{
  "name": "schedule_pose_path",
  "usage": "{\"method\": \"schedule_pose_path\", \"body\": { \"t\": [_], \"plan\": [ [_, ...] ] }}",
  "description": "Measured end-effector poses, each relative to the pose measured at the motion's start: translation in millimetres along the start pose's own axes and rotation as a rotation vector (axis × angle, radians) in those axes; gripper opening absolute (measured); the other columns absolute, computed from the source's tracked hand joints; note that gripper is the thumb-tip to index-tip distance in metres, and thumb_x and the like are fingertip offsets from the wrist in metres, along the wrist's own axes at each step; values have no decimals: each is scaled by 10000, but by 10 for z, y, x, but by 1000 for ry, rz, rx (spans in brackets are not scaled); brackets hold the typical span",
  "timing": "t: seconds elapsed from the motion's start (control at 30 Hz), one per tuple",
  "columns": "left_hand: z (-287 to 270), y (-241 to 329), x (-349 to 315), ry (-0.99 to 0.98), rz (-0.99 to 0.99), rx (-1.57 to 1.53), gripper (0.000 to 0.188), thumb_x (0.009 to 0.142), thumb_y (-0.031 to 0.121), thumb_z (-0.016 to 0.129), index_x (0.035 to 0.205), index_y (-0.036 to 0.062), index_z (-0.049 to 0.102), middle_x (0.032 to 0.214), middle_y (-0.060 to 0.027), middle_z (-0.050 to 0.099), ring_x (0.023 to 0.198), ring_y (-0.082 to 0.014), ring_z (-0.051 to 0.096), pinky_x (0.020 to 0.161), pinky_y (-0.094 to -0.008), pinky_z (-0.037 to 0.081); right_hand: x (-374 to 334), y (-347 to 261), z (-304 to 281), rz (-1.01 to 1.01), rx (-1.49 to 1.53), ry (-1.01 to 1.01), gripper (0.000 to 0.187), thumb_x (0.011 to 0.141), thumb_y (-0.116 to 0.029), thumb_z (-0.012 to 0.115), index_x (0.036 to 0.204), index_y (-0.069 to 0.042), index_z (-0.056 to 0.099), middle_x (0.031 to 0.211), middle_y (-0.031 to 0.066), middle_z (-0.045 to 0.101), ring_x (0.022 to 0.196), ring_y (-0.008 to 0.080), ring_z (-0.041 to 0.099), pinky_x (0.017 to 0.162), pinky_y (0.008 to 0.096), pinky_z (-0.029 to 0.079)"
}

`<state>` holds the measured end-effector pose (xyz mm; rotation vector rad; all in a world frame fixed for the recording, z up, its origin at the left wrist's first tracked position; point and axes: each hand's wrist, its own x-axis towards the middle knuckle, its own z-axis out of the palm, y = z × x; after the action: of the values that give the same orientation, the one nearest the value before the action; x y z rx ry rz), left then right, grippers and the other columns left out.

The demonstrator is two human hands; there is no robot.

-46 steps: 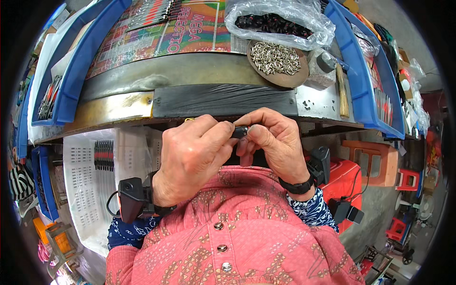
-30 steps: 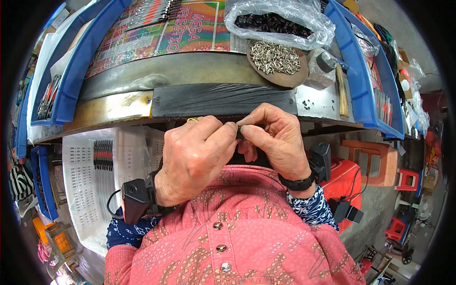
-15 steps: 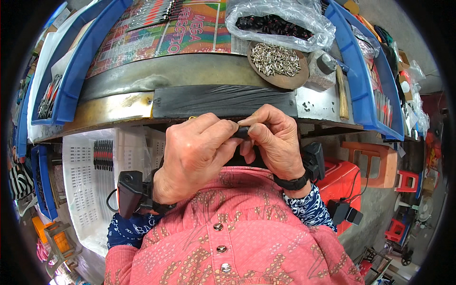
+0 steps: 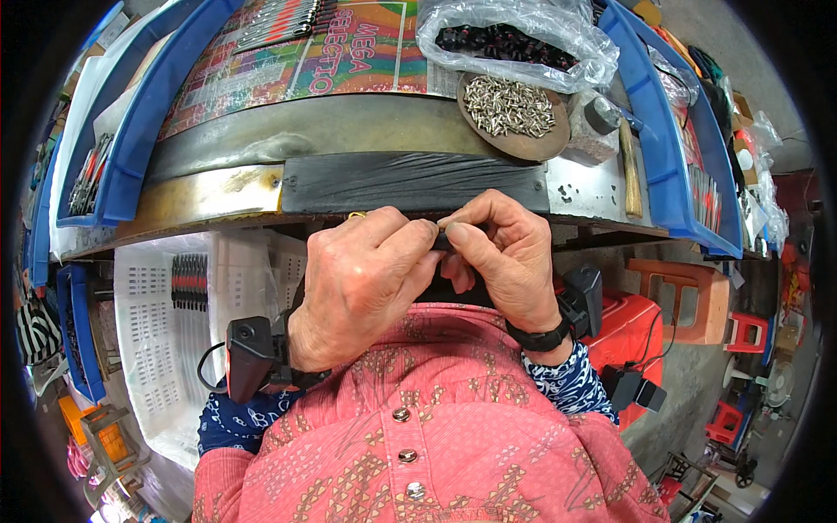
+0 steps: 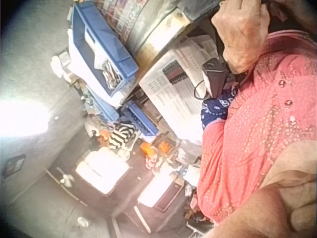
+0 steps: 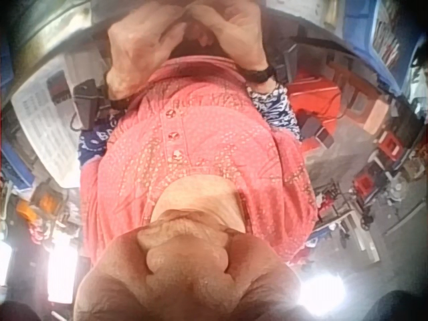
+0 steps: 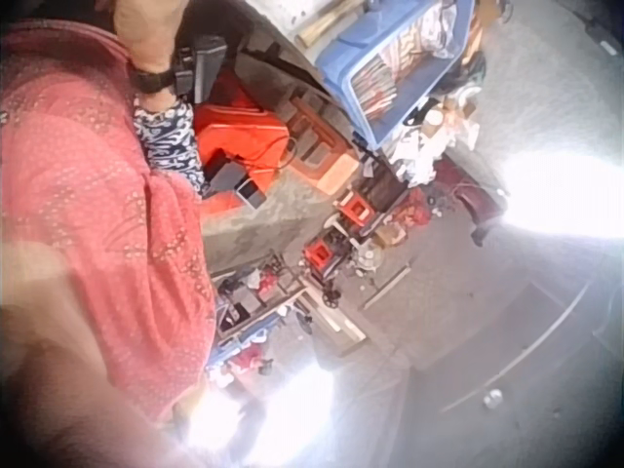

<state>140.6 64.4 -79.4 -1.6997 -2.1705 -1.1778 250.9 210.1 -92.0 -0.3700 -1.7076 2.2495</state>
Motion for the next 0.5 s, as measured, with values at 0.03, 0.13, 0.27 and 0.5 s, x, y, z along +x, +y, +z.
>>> {"method": "schedule_pose_path", "body": {
  "t": [0.03, 0.13, 0.27, 0.5],
  "plan": [
    [5, -2, 0, 3, 2, 3, 222, 693, -4, 727, 907, 18, 671, 740, -97, 622, 622, -259, 613, 560, -339, 483, -3, 2, 17, -2, -12, 23, 80, 942, -86, 645, 931, -13, 616, 724, 17, 633, 582, 45, 584, 478, 179, 455],
    [29, -5, 2, 23, 12, 4, 216, 695, -8, 721, 904, 18, 671, 738, -96, 621, 619, -260, 612, 559, -340, 482, -10, 22, 66, -24, -61, 95, 72, 930, -74, 657, 923, -14, 618, 731, 10, 636, 601, 39, 587, 486, 178, 461],
    [87, -19, 22, 76, 36, -8, 156, 713, 37, 705, 837, 55, 612, 690, -75, 528, 602, -268, 584, 531, -375, 486, -32, 77, 132, -87, -144, 184, 87, 927, -88, 667, 924, -15, 621, 744, 1, 638, 611, 33, 582, 497, 177, 469],
    [34, -27, 16, 52, -34, -80, 146, 720, 23, 688, 842, 55, 615, 696, -82, 543, 611, -280, 592, 538, -385, 487, -25, 81, 56, -99, 21, 65, 137, 963, -144, 637, 977, -8, 623, 759, 8, 638, 624, 39, 576, 532, 180, 475]
  ]
}}
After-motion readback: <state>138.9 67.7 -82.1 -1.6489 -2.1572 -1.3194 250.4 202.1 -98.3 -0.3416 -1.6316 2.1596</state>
